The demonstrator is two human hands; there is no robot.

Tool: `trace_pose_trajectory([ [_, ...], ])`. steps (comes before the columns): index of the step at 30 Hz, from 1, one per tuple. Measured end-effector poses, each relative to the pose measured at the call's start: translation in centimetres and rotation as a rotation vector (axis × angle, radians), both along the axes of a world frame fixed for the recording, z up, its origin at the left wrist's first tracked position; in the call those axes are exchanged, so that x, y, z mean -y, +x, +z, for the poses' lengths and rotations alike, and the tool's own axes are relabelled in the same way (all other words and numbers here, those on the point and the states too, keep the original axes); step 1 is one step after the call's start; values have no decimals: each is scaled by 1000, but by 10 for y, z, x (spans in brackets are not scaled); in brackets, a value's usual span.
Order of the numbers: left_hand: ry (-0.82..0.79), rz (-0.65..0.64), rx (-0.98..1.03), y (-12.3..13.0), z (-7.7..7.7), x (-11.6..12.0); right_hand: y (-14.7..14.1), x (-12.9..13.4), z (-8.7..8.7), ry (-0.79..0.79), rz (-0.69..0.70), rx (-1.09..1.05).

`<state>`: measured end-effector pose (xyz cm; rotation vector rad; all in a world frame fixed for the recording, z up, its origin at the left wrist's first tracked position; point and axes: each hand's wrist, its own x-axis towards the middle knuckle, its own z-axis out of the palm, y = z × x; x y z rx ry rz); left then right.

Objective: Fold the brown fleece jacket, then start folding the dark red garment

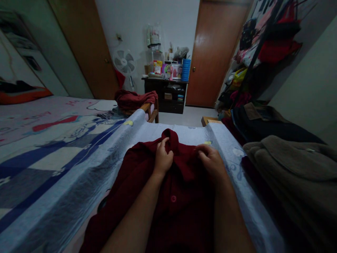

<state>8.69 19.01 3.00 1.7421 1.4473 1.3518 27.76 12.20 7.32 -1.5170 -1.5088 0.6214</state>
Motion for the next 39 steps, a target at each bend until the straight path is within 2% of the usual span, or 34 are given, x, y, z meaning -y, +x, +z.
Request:
trace_pose_trajectory([
  [1, 10, 11, 24, -1, 1, 0, 6, -1, -3, 39, -72, 23],
  [3, 12, 31, 76, -2, 0, -2, 15, -2, -8, 58, -75, 108],
  [6, -10, 77, 161, -5, -6, -8, 19, -3, -17, 3, -16, 248],
  [9, -32, 125, 193, -7, -11, -12, 16, -6, -22, -87, -83, 290],
  [15, -14, 206, -12, -5, -5, -5, 11, -8, -21, -78, -63, 166],
  [19, 166, 332, -214, -2, 8, 9, 7, -10, -24, -34, -81, 151],
  [20, 208, 305, -216, -2, 11, 12, 6, -11, -25, -24, -87, 140],
  [22, 192, 136, -169, -3, 18, 16, 4, -13, -29, -8, -98, 118],
  [25, -28, -187, -145, -3, 25, 19, 4, -15, -33, 8, -116, 98],
  [28, -172, -406, -155, -3, 27, 21, 4, -16, -33, 27, -132, 76],
  [31, -197, -587, -45, -4, 26, 22, 5, -16, -32, 61, -132, 47],
  [33, -226, -713, 97, -5, 25, 21, 6, -17, -33, 75, -134, 27],
  [35, -271, -777, 278, -5, 24, 18, 7, -17, -35, 79, -143, -14],
  [36, -280, -767, 373, -5, 24, 16, 8, -17, -36, 78, -148, -41],
  [39, -201, -619, 586, -6, 22, 9, 10, -17, -38, 74, -145, -104],
])
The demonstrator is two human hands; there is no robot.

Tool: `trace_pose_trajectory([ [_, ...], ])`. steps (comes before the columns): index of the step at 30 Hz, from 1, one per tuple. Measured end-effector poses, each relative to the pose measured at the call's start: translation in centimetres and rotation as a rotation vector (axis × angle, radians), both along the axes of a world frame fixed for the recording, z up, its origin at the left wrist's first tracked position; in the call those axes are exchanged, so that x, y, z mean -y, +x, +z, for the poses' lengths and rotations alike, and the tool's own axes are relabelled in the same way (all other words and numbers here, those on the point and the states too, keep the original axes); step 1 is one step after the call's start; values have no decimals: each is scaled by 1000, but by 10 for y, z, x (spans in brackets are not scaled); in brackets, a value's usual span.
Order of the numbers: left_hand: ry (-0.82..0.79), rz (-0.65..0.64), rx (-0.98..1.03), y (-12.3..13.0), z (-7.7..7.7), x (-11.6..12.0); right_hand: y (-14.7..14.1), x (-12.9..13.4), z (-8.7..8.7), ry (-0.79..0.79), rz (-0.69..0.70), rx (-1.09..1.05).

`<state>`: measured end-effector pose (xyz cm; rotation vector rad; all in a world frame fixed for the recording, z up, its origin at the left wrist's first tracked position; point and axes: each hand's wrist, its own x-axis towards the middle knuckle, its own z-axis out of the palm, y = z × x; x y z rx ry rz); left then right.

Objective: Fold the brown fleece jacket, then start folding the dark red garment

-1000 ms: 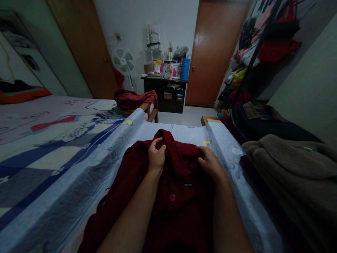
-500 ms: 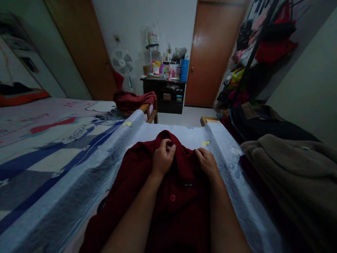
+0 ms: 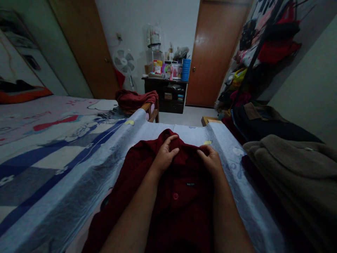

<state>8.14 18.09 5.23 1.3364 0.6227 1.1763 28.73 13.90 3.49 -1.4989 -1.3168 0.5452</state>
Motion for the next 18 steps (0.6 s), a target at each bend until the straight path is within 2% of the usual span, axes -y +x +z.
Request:
trace_pose_trajectory([
  [4, 86, 328, 35, -4, -3, -9, 1, 5, 3, -75, 96, 30],
  [7, 147, 503, -35, -9, -7, -14, 1, 9, 5, -147, 196, 43],
  [11, 190, 576, -98, -14, -14, -19, 0, 8, 4, -213, 270, 25],
  [18, 204, 611, -175, -13, -14, -19, -2, 6, 8, -177, 161, -31],
])
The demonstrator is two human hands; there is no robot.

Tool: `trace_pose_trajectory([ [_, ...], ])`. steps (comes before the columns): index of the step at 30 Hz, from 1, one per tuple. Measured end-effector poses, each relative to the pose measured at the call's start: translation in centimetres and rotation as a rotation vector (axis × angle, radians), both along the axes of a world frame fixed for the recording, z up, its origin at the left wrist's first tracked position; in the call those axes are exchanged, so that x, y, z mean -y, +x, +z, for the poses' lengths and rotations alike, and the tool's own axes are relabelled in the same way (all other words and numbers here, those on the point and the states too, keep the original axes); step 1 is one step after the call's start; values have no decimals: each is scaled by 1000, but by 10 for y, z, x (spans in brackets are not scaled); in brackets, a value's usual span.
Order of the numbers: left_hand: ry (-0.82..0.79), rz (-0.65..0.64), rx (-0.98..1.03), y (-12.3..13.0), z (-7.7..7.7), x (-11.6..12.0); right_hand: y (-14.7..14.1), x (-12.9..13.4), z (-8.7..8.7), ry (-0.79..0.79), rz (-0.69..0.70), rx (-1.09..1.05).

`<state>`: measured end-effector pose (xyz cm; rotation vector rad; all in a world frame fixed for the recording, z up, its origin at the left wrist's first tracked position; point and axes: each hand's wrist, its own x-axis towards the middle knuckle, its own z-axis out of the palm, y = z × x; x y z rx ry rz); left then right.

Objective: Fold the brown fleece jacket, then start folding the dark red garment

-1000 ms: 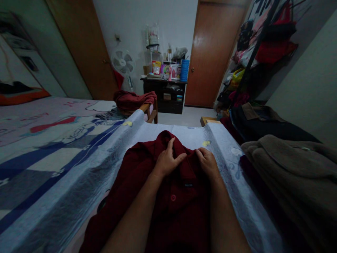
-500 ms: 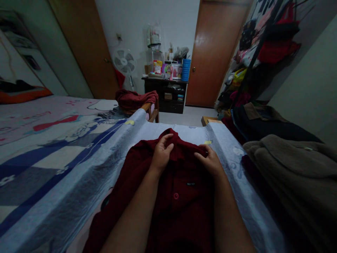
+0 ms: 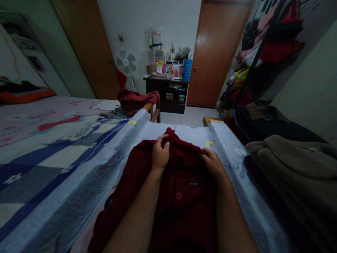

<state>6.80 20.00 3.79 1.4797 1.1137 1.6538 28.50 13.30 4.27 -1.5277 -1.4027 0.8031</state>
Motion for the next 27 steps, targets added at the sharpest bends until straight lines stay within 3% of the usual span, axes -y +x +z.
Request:
trace_pose_trajectory([
  [5, -78, -118, 120, 0, 0, 0, 1, 4, 4, -11, -19, -141],
  [10, -116, -94, 133, -2, -3, -1, 3, 6, 3, -19, -6, -265],
  [19, -27, 26, -103, -2, -1, 3, 0, 8, 4, -5, 10, -317],
  [27, 49, 261, -452, -4, 3, 8, 3, 6, 1, 74, -54, -319],
])
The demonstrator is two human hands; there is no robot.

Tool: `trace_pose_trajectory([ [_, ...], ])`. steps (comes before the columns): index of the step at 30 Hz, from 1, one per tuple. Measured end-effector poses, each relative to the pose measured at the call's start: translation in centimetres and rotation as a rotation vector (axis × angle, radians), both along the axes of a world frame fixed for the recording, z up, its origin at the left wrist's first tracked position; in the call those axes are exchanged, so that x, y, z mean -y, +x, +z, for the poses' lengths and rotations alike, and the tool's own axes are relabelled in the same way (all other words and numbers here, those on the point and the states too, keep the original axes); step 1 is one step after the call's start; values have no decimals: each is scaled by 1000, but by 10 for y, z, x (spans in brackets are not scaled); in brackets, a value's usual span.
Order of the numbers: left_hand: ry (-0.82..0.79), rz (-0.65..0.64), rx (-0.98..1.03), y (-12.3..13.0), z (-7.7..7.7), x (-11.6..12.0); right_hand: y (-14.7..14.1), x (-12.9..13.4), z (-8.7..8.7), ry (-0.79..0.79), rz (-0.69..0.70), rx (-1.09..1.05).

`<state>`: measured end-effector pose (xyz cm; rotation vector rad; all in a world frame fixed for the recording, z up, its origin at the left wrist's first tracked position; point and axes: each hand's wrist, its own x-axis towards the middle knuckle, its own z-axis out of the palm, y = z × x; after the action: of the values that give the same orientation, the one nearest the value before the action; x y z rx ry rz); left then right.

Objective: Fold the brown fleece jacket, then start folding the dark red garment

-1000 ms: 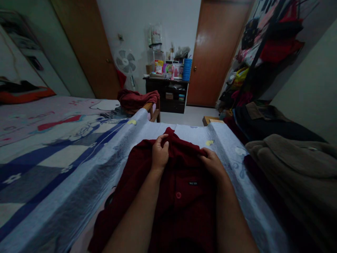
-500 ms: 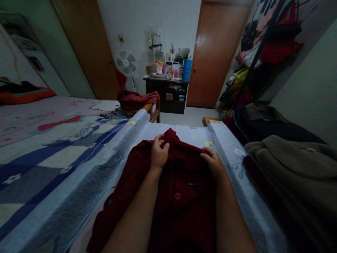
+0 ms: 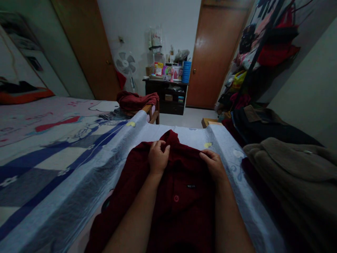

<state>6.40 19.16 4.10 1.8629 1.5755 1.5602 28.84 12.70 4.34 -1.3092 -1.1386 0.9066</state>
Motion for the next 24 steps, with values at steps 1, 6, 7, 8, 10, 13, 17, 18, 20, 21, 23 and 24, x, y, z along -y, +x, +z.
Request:
trace_pose_trajectory([
  [1, -5, 6, -18, 1, 1, 1, 0, 0, 0, 2, -13, -10],
  [6, -2, -2, -80, 6, 5, 7, -2, -2, -3, 0, -23, -58],
  [7, -2, -11, -93, 7, 5, 8, -2, -3, -4, 4, -33, -68],
  [8, -6, -24, -105, 7, 6, 8, -2, -4, -5, 10, -50, -79],
  [10, -33, -52, -121, 8, 8, 9, -1, -6, -7, 29, -102, -100],
  [13, -51, -56, -95, 8, 11, 9, 1, -8, -8, 66, -193, -84],
  [17, -114, -119, 71, 5, 11, 4, 3, -11, -10, 108, -281, 28],
  [18, -182, -186, 114, 4, 11, 3, 4, -11, -10, 120, -301, 53],
  [20, -325, -360, 195, 2, 11, 1, 5, -13, -11, 152, -368, 109],
  [21, -375, -445, 254, 2, 11, 1, 5, -13, -10, 174, -418, 155],
  [23, -422, -572, 431, 2, 13, 1, 5, -11, -5, 214, -493, 274],
  [24, -430, -609, 539, 2, 14, 1, 5, -10, -1, 221, -485, 321],
])
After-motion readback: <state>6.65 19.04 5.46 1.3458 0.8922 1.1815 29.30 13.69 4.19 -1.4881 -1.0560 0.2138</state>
